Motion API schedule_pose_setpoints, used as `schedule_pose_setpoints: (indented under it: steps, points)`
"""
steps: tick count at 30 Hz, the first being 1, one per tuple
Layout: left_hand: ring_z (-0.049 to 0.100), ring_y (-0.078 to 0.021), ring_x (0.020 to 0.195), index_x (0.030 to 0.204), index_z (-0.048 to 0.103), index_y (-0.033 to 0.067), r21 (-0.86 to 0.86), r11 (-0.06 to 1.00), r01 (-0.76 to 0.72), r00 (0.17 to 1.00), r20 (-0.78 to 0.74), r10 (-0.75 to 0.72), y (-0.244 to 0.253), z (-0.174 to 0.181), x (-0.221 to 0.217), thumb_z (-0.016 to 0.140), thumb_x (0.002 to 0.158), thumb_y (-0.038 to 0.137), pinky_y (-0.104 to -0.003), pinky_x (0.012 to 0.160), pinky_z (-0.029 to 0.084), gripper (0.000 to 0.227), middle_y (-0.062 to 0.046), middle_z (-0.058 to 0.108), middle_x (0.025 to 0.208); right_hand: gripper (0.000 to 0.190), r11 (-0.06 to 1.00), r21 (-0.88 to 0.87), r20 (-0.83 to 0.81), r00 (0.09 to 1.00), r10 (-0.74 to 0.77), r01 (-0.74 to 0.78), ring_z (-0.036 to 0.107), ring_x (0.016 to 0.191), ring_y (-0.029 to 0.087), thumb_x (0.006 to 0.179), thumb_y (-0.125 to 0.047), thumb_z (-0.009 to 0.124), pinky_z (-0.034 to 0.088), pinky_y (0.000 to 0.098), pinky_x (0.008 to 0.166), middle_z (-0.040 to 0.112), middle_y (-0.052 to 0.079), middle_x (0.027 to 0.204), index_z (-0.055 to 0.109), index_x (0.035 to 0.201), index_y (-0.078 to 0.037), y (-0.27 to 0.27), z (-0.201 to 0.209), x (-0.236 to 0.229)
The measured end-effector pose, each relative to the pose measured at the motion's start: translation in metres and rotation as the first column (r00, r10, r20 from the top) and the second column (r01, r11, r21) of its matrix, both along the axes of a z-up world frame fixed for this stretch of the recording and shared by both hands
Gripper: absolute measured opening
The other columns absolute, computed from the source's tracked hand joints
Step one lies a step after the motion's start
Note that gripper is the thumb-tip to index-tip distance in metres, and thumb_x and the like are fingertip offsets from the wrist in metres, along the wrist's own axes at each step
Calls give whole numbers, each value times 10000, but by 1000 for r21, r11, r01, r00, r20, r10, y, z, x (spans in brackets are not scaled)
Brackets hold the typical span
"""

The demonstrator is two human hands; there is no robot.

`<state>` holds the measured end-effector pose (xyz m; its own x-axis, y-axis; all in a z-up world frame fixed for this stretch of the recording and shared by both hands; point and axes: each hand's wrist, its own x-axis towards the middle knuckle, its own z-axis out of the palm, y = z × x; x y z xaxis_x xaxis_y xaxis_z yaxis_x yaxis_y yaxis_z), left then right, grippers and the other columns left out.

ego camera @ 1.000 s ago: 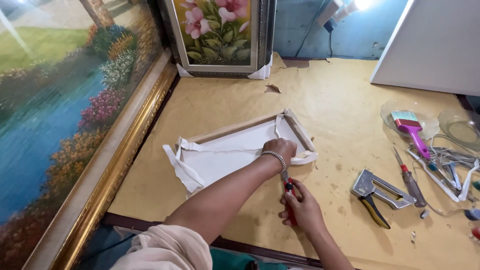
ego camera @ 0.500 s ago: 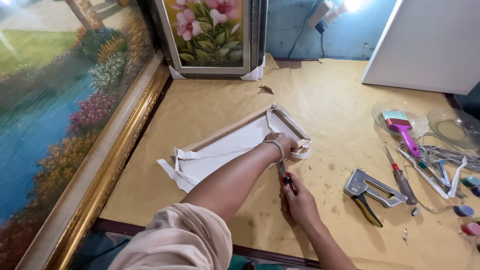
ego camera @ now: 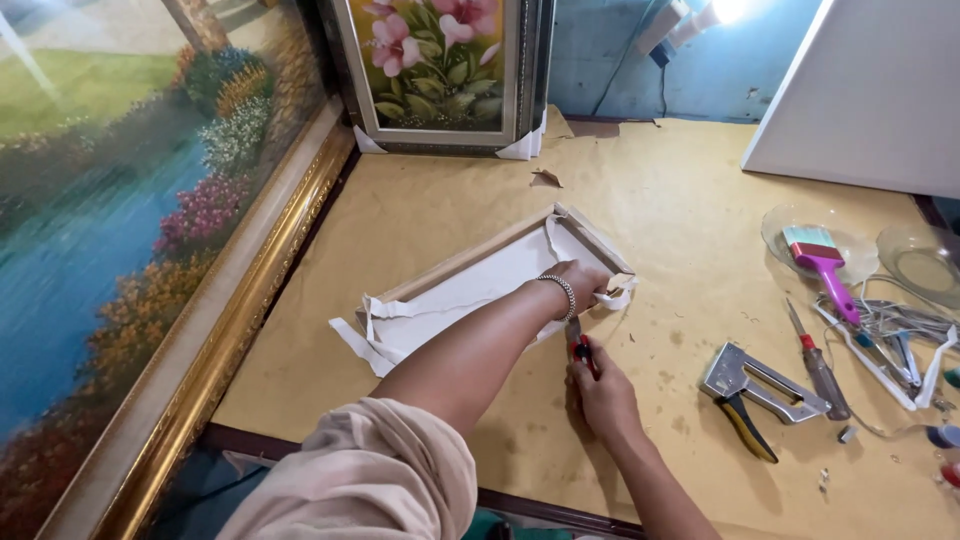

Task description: Securing canvas to a wooden frame with a staple gun and trimming the excess material with a utility knife.

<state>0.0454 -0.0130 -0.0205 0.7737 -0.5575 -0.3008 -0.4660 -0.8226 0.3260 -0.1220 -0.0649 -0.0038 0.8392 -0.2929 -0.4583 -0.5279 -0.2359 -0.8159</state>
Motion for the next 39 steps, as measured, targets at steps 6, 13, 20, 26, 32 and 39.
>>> schedule_pose_setpoints:
  steps: [6, 13, 20, 26, 32, 39]
  points:
    - [573, -303, 797, 887, 544, 200, -36, 999, 25, 997, 79, -22, -8, -20, 17, 517, 750, 250, -375, 626, 450, 149, -117, 589, 893, 417, 967, 199, -84, 980, 180, -160, 423, 418, 149, 825, -153, 411, 347, 253, 336, 585, 78, 733, 520, 1220, -228, 47, 30, -43]
    - [572, -257, 749, 791, 557, 204, -175, 982, -74, 996, 29, 81, 6, -13, 0, 572, 764, 275, -347, 622, 419, 77, -75, 607, 827, 426, 992, -19, -118, 986, 121, -124, 527, 658, 142, 806, -232, 511, 437, 252, 633, 635, 34, 866, 541, 1219, -333, 10, 2, -40]
    - [522, -262, 881, 677, 591, 203, -445, 844, -299, 861, 256, 440, 84, -20, -25, 690, 685, 249, -393, 706, 425, 111, 5, 608, 811, 466, 870, -464, -162, 982, 100, -166, 547, 1027, 261, 801, -302, 473, 415, 346, 861, 587, 80, 1103, 423, 1264, -326, -46, -9, -36]
    - [430, -201, 1094, 605, 606, 218, -150, 825, -546, 820, 109, 562, 156, -18, -48, 664, 693, 195, -359, 850, 394, 108, 44, 514, 1126, 527, 816, -572, 55, 988, 144, -87, 446, 1103, 310, 786, -224, 474, 359, 395, 950, 447, 154, 1150, 400, 1307, -196, -66, -54, -24]
    - [586, -259, 755, 652, 610, 171, -224, 756, -616, 763, 72, 643, 155, -29, -49, 490, 651, -52, -345, 645, 484, 254, -69, 605, 802, 544, 714, -677, -15, 974, 228, -178, 418, 1120, 285, 777, -275, 504, 427, 459, 879, 430, 93, 1182, 379, 1305, -230, -71, -61, -21]
    - [620, -112, 695, 783, 548, 138, -864, 401, -304, 889, -106, 446, 79, 106, -62, 730, 647, 102, -230, 657, 518, 230, -20, 632, 770, 751, 782, -621, 470, 822, 323, 48, 372, 1173, 359, 675, -410, 628, 279, 420, 999, 446, 250, 1182, 401, 1280, -27, -88, -27, 7]
